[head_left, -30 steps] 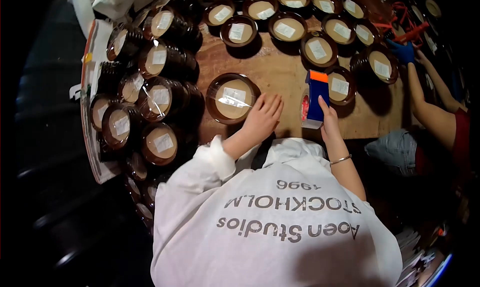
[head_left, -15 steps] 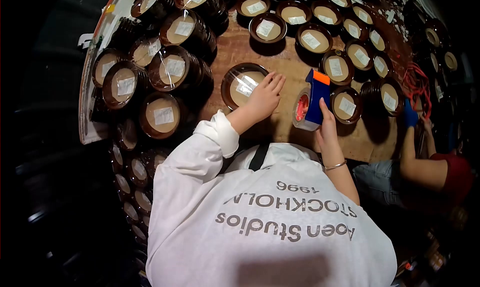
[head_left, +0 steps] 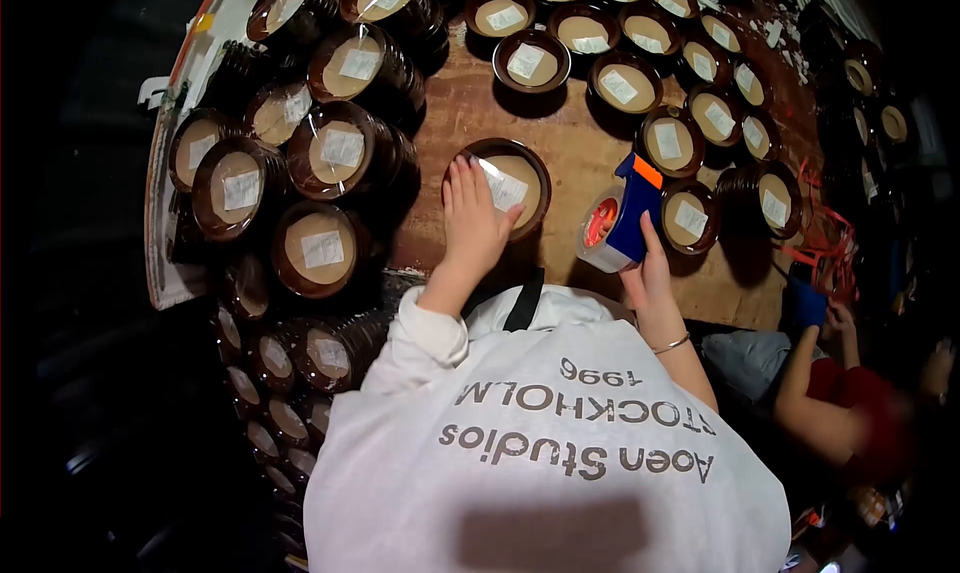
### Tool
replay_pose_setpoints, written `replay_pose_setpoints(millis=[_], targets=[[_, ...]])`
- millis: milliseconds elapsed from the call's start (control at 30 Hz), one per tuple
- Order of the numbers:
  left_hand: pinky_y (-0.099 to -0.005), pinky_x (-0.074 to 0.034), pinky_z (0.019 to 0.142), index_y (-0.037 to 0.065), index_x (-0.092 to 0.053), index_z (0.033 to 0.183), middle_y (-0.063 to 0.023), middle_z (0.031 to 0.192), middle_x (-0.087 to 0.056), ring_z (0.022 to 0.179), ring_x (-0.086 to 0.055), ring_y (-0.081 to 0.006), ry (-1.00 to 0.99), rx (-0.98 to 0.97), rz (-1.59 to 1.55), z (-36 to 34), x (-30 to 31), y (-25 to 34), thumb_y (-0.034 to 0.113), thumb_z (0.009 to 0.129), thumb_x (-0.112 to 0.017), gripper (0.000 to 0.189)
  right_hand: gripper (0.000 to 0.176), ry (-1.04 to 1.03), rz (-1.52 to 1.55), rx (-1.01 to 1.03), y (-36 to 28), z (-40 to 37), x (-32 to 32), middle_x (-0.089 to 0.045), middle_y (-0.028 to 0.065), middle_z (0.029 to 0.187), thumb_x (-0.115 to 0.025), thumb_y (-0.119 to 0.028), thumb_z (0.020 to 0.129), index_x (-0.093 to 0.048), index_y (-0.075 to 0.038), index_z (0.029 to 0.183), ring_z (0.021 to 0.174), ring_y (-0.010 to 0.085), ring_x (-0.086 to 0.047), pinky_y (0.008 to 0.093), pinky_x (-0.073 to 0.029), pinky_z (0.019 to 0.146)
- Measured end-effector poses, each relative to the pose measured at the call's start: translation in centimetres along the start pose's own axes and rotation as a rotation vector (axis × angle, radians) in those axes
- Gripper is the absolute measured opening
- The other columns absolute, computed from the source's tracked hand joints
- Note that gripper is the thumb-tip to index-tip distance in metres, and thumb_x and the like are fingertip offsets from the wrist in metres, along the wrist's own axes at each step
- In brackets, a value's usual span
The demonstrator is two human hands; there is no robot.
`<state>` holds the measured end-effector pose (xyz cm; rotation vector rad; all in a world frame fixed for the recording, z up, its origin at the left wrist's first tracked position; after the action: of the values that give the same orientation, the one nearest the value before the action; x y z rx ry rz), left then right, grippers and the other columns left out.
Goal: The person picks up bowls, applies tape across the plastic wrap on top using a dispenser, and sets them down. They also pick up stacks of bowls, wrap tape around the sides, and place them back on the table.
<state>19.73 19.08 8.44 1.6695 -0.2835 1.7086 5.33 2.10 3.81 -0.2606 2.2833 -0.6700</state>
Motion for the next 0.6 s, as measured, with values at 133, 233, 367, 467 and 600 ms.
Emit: replay_pose_setpoints(millis=[133, 233, 367, 467, 600], targets=[[-0.0455, -0.017, 0.100, -0.012, -0.017, 0.125, -0.0303, 0.129, -0.022, 0.122, -0.022, -0.0410, 0.028, 0.093, -0.088, -1.5, 0.1, -0.3, 0.034, 0.080, -0.051, 0.074, 0.040, -0.069, -0.058, -0.028, -0.1, 0.6, -1.7, -0.059, 0.0125, 0.092, -0.048, -0.033, 0.085, -0.046, -0.002, 0.110, 0.088, 0.0206, -0.057, 0.0341, -0.042, 0.083], [-0.0431, -0.035, 0.084, -0.005, -0.044, 0.110, -0.0239, 0.107, -0.047, 0.100, -0.045, -0.0348, 0.036, 0.180, -0.189, -0.2, 2.7, -1.7, 0.031, 0.077, -0.054, 0.049, 0.039, -0.077, -0.075, -0.039, 0.2, 1.2, -2.1, -0.059, 0.0120, 0.093, -0.048, -0.032, 0.085, -0.046, -0.002, 0.109, 0.088, 0.0198, -0.057, 0.0331, -0.042, 0.082], [-0.0375, -0.041, 0.074, 0.001, -0.055, 0.095, -0.0152, 0.089, -0.057, 0.084, -0.054, -0.0280, 0.411, 0.369, -0.390, 2.0, 5.5, -9.8, 0.027, 0.080, -0.054, 0.030, 0.034, -0.130, -0.218, -0.056, 0.8, 0.8, -3.6, -0.059, 0.0080, 0.093, -0.052, -0.027, 0.084, -0.048, -0.003, 0.107, 0.087, 0.0162, -0.056, 0.0290, -0.041, 0.082], [-0.0281, -0.042, 0.078, 0.001, -0.054, 0.104, -0.0069, 0.098, -0.057, 0.087, -0.053, -0.0156, 0.100, 0.841, -1.551, 2.9, -8.9, -15.8, 0.037, 0.087, -0.042, 0.042, 0.031, -0.118, -0.533, 0.075, 1.9, 1.5, -4.3, -0.057, 0.0060, 0.094, -0.059, -0.019, 0.079, -0.050, -0.002, 0.103, 0.087, 0.0123, -0.052, 0.0264, -0.040, 0.079], [-0.0292, -0.040, 0.084, 0.002, -0.047, 0.113, -0.0090, 0.109, -0.051, 0.099, -0.048, -0.0172, -0.337, 0.860, -1.735, -0.2, -14.4, -11.9, 0.044, 0.087, -0.037, 0.051, 0.045, -0.068, -0.889, 0.180, 3.3, 2.7, -5.3, -0.053, 0.0055, 0.087, -0.071, -0.021, 0.068, -0.045, -0.001, 0.099, 0.082, 0.0132, -0.051, 0.0262, -0.042, 0.073]])
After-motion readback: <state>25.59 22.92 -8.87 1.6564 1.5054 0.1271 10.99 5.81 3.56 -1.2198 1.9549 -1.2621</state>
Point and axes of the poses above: each hand's wrist, its own z-axis towards the middle knuckle, its own x-axis out of the back of the hand, y = z × x, the point moved 9 cm from there along z, towards the middle knuckle
